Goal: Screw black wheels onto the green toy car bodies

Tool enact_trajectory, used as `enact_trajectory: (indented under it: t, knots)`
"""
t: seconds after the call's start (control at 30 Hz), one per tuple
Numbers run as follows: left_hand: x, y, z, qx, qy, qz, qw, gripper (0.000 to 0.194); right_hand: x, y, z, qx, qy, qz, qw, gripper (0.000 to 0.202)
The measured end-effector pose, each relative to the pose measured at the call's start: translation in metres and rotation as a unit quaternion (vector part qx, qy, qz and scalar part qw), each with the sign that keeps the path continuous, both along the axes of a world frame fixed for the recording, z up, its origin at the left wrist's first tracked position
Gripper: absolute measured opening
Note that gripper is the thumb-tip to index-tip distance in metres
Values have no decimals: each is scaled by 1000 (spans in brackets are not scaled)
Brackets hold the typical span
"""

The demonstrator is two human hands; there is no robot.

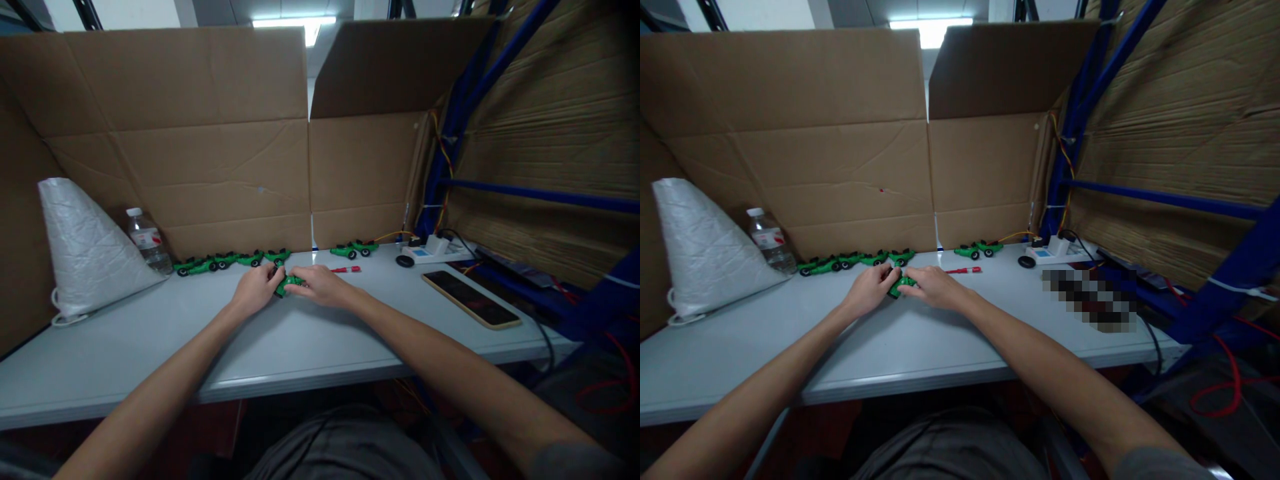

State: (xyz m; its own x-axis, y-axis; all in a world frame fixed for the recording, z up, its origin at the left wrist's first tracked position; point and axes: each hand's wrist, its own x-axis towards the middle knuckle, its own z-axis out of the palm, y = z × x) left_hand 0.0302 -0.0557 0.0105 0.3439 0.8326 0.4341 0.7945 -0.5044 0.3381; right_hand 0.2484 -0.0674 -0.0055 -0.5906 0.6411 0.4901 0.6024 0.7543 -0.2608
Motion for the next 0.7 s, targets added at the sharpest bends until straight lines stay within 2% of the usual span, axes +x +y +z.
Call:
enact_trajectory:
  t: [0.17,0.27,0.37,0.47,0.7]
  knots:
    - [-3,-1,5,48,3,19,999,45,0,-6,5,11,-45,-49,998,26]
    - [-5,1,4,61,22,38,997,44,0,-8,8,28,-35,-115,992,29]
    - [-7,8,-4,44,44,37,997,41,0,-6,9,34,-9,-188,982,34]
    - [-12,18,-15,39,81,12,996,35,2,-4,10,24,1,-225,974,36]
    - [-25,34,-32,-20,110,-19,994,23,2,-3,11,16,10,-237,971,34]
